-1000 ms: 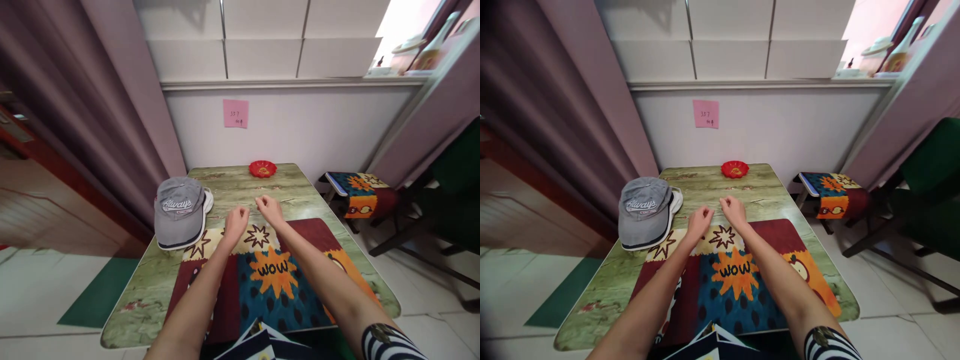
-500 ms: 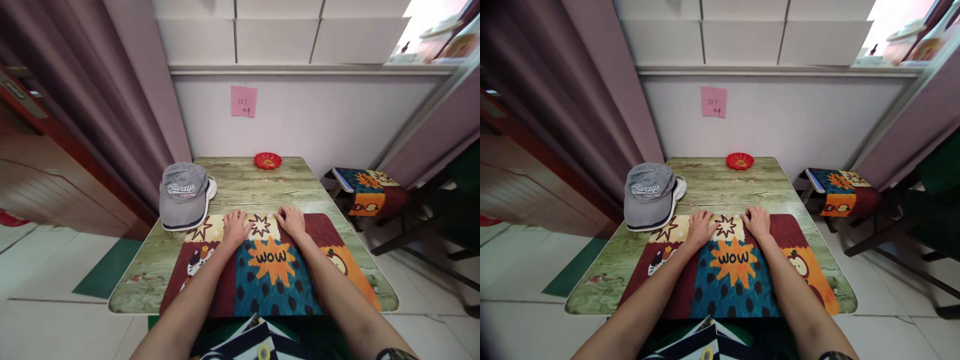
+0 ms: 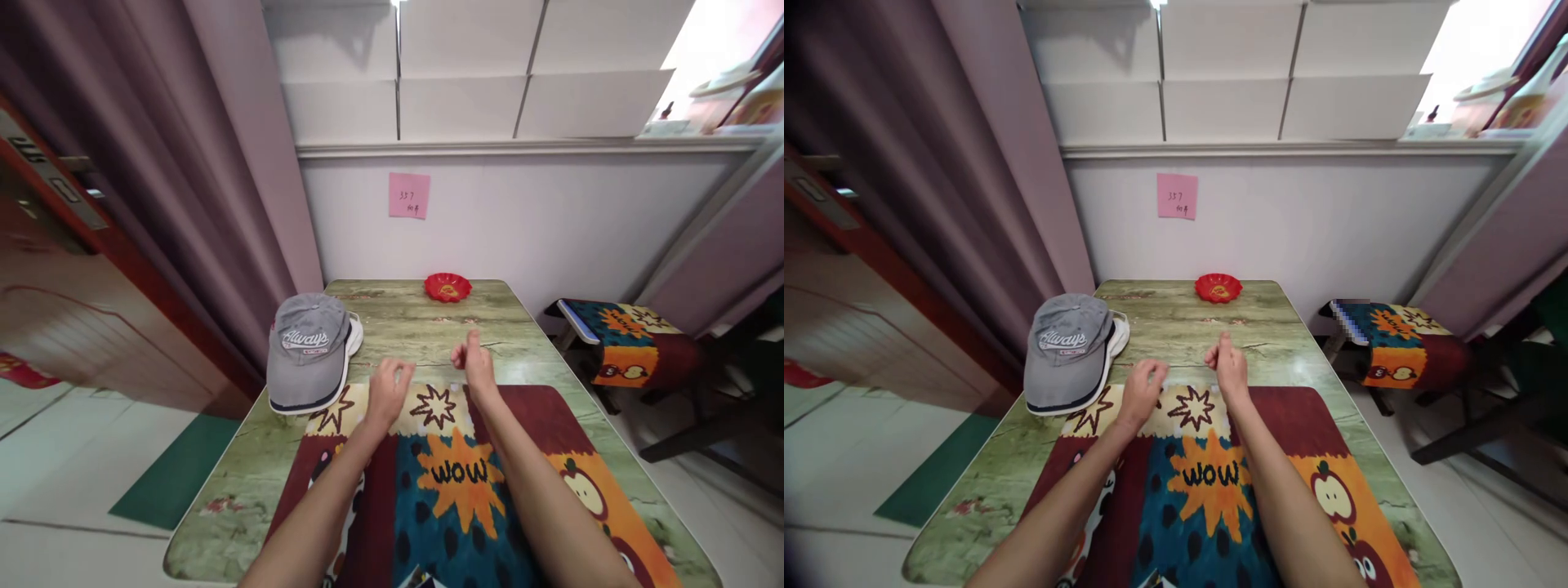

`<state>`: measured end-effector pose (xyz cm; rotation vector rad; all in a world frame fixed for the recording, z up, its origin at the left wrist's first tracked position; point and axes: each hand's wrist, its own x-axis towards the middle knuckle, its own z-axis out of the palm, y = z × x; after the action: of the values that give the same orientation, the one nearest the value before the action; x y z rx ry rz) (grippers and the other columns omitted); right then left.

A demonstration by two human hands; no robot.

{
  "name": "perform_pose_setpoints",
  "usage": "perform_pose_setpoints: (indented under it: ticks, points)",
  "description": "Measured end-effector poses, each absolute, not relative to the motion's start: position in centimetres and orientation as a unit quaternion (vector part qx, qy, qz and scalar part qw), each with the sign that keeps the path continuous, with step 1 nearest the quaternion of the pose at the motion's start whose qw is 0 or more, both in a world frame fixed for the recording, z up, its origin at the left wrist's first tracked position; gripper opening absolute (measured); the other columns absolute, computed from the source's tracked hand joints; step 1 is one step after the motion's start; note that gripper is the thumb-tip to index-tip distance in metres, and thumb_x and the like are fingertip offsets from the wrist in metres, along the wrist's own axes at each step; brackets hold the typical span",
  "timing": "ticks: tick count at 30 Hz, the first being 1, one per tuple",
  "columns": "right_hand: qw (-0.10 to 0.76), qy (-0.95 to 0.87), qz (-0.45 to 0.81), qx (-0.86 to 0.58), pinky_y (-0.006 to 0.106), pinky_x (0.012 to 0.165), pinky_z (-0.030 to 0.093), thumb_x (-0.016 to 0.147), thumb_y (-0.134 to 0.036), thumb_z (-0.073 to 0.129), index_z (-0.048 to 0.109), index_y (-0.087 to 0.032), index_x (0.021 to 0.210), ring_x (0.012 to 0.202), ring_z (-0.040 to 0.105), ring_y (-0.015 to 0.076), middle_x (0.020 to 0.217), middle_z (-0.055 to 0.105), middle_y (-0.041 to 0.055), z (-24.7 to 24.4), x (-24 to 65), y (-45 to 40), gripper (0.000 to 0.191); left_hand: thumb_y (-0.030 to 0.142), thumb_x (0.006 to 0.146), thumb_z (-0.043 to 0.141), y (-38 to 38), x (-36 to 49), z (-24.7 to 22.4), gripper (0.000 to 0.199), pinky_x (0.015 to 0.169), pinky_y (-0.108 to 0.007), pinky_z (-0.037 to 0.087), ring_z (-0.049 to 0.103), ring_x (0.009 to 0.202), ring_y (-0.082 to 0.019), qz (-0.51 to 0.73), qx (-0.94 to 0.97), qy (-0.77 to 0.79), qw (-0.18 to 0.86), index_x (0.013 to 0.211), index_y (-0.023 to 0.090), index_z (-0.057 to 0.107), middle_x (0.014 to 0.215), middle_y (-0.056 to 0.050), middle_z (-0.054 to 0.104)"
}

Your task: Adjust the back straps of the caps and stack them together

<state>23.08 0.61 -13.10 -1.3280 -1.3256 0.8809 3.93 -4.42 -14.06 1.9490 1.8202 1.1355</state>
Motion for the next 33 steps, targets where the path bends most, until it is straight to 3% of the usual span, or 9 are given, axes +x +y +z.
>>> perform_pose_setpoints:
  ticks: [3,7,9,11,14,18,24,29,33]
  points:
    - [0.618,-0.493,0.431,-0.435,0.027,0.052,0.037,0.091,-0.074,0.008,0.051,-0.021,0.053,0.048,0.046,0.0132,0.05,0.049,0.0023,-9.4,21.0,1.9,0.079,0.042,0.1,0.031,-2.3,2.8,-8.1,0.041,0.087,-0.033,0.046,0.062,0.094,-0.021,0.466,0.659,0.583,0.093,0.09,0.021,0.064,0.094,-0.008,0.068]
    - [0.665,-0.413,0.451,-0.43,0.024,0.043,0.027,0.091,-0.069,0.034,0.053,-0.021,0.069,0.041,0.032,0.0094,0.051,0.042,-0.0046,-10.7,19.3,2.5,0.056,0.039,0.089,0.053,0.4,-1.4,-3.7,0.02,0.093,-0.034,0.045,0.061,0.098,-0.023,0.479,0.65,0.59,-0.018,0.086,0.021,0.062,0.095,-0.007,0.066]
    - [0.648,-0.394,0.446,-0.476,0.024,0.041,0.025,0.086,-0.058,0.048,0.055,-0.021,0.085,0.039,0.029,0.0086,0.058,0.049,-0.0054,-13.9,19.1,2.3,0.037,0.035,0.085,0.056,1.5,-5.1,-3.3,0.016,0.099,-0.037,0.042,0.059,0.105,-0.025,0.441,0.63,0.634,-0.076,0.09,0.021,0.063,0.103,-0.009,0.065]
    - [0.613,-0.425,0.411,-0.524,0.025,0.043,0.029,0.085,-0.046,0.043,0.057,-0.021,0.092,0.04,0.034,0.0105,0.065,0.057,-0.0027,-17.4,19.3,2.1,0.029,0.034,0.082,0.057,2.5,-9.4,-3.6,0.023,0.101,-0.041,0.041,0.056,0.112,-0.03,0.386,0.574,0.711,-0.125,0.097,0.019,0.063,0.107,-0.012,0.065]
    - [0.527,-0.532,0.362,-0.555,0.026,0.05,0.036,0.08,-0.032,0.035,0.056,-0.022,0.077,0.048,0.047,0.0159,0.056,0.054,-0.0018,-21.0,19.5,2.1,0.024,0.044,0.077,0.061,3.5,-15.1,-4.3,0.052,0.097,-0.05,0.042,0.05,0.121,-0.04,0.306,0.476,0.809,-0.157,0.12,0.015,0.059,0.128,-0.021,0.057]
    - [0.474,-0.603,0.355,-0.534,0.026,0.057,0.034,0.072,-0.024,0.039,0.056,-0.023,0.061,0.052,0.047,0.0165,0.053,0.051,-0.0022,-21.4,19.1,2.5,0.019,0.059,0.077,0.059,3.8,-18.6,-5.2,0.057,0.085,-0.045,0.047,0.061,0.101,-0.037,0.254,0.439,0.86,-0.058,0.11,0.013,0.066,0.106,-0.018,0.069]
    - [0.449,-0.621,0.347,-0.542,0.027,0.059,0.031,0.07,-0.018,0.039,0.06,-0.023,0.062,0.054,0.047,0.0164,0.054,0.053,-0.0023,-20.8,18.8,3.0,0.022,0.054,0.082,0.052,3.3,-17.1,-4.4,0.04,0.078,-0.037,0.049,0.063,0.083,-0.027,0.309,0.434,0.839,-0.107,0.089,0.019,0.071,0.081,-0.004,0.072]
    - [0.465,-0.601,0.373,-0.533,0.027,0.058,0.032,0.069,-0.019,0.04,0.06,-0.022,0.063,0.054,0.047,0.0155,0.054,0.054,-0.002,-21.0,19.0,3.3,0.021,0.054,0.089,0.046,0.3,-12.3,0.4,0.038,0.088,-0.039,0.05,0.066,0.097,-0.028,0.381,0.504,0.746,-0.209,0.089,0.024,0.069,0.094,-0.001,0.072]
    - [0.479,-0.588,0.431,-0.488,0.025,0.055,0.038,0.072,-0.023,0.041,0.059,-0.021,0.067,0.052,0.048,0.0142,0.055,0.053,-0.002,-20.6,18.9,3.0,0.019,0.055,0.088,0.053,-3.5,-6.5,4.7,0.035,0.084,-0.04,0.051,0.065,0.089,-0.026,0.452,0.552,0.668,-0.212,0.094,0.025,0.071,0.095,-0.001,0.07]
